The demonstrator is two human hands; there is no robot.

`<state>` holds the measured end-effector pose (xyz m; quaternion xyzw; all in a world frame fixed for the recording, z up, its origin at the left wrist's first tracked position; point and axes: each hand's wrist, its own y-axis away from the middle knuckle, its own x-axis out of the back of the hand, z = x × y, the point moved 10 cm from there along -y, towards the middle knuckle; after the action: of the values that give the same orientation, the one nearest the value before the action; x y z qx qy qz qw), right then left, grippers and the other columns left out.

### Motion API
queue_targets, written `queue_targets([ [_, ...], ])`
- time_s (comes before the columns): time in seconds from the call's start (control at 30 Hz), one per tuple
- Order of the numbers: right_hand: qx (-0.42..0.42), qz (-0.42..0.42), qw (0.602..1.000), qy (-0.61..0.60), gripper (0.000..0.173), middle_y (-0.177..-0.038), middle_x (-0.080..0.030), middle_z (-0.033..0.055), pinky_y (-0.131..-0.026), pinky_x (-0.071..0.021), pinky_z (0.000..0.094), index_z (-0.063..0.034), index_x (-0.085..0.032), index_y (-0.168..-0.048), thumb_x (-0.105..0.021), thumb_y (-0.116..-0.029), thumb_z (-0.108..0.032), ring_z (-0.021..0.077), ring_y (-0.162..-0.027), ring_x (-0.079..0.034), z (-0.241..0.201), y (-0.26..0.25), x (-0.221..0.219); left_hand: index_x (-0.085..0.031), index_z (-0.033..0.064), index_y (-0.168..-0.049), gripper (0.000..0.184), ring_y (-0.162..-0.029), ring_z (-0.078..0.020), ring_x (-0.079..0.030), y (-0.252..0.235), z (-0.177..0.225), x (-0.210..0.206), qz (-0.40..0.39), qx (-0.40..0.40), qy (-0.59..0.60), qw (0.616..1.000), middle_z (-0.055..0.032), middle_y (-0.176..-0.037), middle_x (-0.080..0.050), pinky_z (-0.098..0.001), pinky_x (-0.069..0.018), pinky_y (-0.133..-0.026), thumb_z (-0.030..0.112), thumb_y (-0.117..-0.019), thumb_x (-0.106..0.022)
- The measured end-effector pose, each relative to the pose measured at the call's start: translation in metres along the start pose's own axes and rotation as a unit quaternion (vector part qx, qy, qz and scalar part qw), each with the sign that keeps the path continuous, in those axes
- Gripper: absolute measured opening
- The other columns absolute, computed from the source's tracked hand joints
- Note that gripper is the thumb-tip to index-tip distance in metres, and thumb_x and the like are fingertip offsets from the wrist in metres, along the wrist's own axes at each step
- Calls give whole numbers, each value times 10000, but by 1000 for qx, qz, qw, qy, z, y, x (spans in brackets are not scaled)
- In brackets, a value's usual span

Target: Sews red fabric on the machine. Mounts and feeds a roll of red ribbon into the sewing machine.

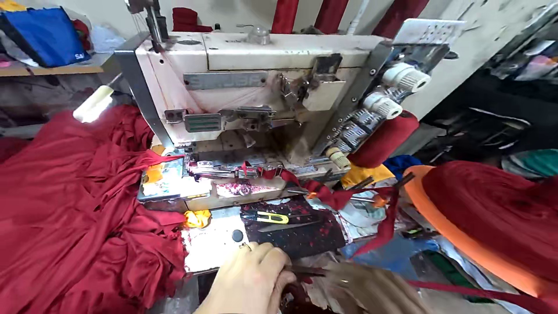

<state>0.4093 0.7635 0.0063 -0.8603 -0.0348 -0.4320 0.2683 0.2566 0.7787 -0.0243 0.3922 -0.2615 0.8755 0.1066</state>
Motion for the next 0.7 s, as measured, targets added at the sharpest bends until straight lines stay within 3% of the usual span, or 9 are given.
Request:
queue_targets([
  [0.07, 59, -73, 990, 109, 210, -1084, -762, 128, -915, -555, 499, -75, -774, -1074, -607, -1025, -193, 324, -1017, -724, -28, -13, -25, -694, 76, -981, 235, -776, -238, -692, 2, -6, 4, 13, -11, -55, 998, -76, -862, -690, -400, -555, -654, 254, -1039, -553],
  [0.17, 121, -72, 977, 158, 177, -986, -719, 137, -710, -594, 424, -73, -765, -1088, -626, -983, -109, 310, -863, -713, -47, -31, -43, -700, 61, -955, 271, -758, -224, -685, -3, -11, 20, 32, -21, -46, 998, -79, -835, -671, -380, -560, -644, 268, -1042, -550],
  [0.23, 120, -75, 979, 148, 142, -947, -692, 136, -607, -590, 378, -51, -746, -1032, -620, -977, -85, 278, -774, -705, -49, -43, -45, -714, 95, -991, 268, -850, -203, -678, -4, -19, 37, 92, -16, -47, 995, -69, -910, -682, -353, -559, -720, 304, -1043, -554],
  [0.27, 109, -65, 981, 144, 137, -946, -693, 149, -573, -591, 386, -32, -735, -1028, -620, -966, -72, 281, -748, -709, -48, -49, -42, -717, 120, -1079, 256, -986, -197, -677, -2, -27, 48, 128, 1, -52, 990, -71, -1039, -698, -351, -567, -832, 318, -1040, -560],
  [0.3, 90, -46, 983, 151, 164, -965, -702, 164, -565, -591, 408, -16, -736, -1055, -608, -964, -62, 295, -751, -715, -45, -56, -35, -716, 143, -1171, 277, -1103, -200, -655, 1, -36, 60, 166, 22, -52, 985, -77, -1156, -695, -366, -550, -927, 335, -1035, -569],
  [0.37, 65, 19, 976, 207, 203, -947, -704, 163, -535, -579, 411, -9, -752, -1067, -596, -954, -75, 299, -721, -711, -37, -69, -23, -713, 178, -1222, 314, -1187, -179, -623, 12, -54, 79, 230, 60, -48, 970, -55, -1236, -688, -374, -520, -982, 375, -1031, -559],
  [0.47, 101, 103, 947, 286, 189, -862, -685, 128, -464, -523, 350, -43, -762, -971, -590, -931, -109, 265, -653, -682, -36, -80, -26, -718, 179, -1198, 304, -1147, -118, -617, 25, -69, 87, 259, 74, -25, 963, -23, -1191, -691, -298, -514, -943, 372, -1038, -546],
  [0.57, 119, 114, 939, 302, 158, -866, -679, 130, -460, -518, 348, -40, -752, -950, -602, -914, -78, 276, -660, -679, -40, -85, -39, -720, 183, -1186, 281, -1161, -109, -602, 31, -70, 80, 240, 71, -9, 968, -26, -1162, -690, -279, -487, -985, 354, -1045, -546],
  [0.7, 127, 114, 936, 309, 137, -852, -656, 133, -455, -511, 350, -31, -734, -946, -608, -893, -40, 274, -653, -669, -45, -90, -48, -729, 186, -1168, 256, -1145, -103, -601, 34, -73, 73, 224, 81, 3, 971, -21, -1152, -688, -268, -487, -965, 328, -1042, -557],
])
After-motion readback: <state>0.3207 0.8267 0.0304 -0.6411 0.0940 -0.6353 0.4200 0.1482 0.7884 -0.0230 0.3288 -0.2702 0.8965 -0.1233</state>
